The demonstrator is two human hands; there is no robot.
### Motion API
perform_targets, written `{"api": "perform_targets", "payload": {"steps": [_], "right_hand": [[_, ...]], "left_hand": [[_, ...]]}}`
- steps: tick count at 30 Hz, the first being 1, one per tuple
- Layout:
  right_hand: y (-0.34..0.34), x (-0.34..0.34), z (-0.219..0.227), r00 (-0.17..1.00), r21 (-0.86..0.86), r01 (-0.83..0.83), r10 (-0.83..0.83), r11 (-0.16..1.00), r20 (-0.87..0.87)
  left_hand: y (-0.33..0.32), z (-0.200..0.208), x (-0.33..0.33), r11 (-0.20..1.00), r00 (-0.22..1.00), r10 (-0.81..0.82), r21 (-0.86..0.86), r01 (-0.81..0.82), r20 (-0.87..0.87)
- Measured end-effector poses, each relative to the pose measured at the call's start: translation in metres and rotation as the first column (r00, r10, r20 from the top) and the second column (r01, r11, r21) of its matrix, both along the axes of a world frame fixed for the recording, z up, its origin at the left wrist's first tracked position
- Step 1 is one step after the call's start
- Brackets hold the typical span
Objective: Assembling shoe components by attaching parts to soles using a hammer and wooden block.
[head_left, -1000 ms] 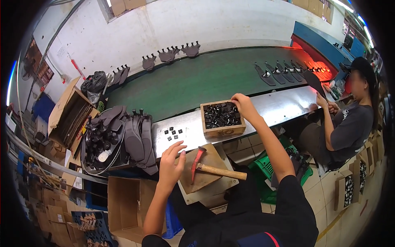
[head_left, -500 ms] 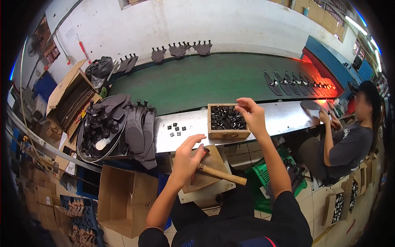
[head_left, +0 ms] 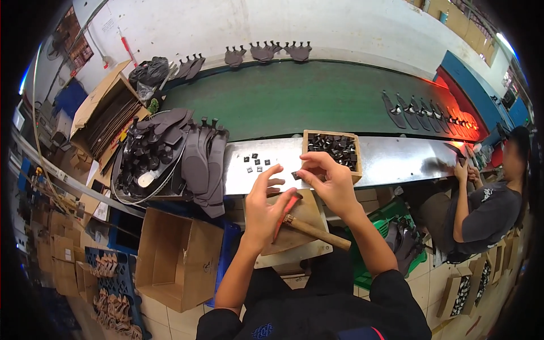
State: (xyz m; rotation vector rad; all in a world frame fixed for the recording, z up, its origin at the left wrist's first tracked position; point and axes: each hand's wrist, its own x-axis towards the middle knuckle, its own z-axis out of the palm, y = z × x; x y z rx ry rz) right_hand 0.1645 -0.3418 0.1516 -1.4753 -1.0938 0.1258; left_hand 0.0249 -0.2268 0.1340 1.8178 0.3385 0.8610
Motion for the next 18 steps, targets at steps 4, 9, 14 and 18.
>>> {"api": "perform_targets", "payload": {"steps": [4,9,14,18], "right_hand": [[0.040,0.009,-0.029,0.998,-0.090,-0.001,0.006,0.996,0.057],[0.090,0.020,-0.070,0.991,-0.256,0.003,0.032,0.967,0.131],[0.114,0.035,-0.105,0.985,-0.373,0.012,0.053,0.928,0.164],[0.131,0.047,-0.118,0.969,-0.384,0.047,0.052,0.922,0.243]], "left_hand": [[0.032,-0.063,-0.056,0.957,0.973,0.220,-0.179,-0.228,-0.066],[0.037,-0.141,-0.161,0.806,0.859,0.484,-0.295,-0.512,-0.168],[0.008,-0.203,-0.234,0.711,0.764,0.518,-0.303,-0.634,-0.385],[-0.013,-0.227,-0.247,0.727,0.754,0.454,-0.293,-0.621,-0.474]]}}
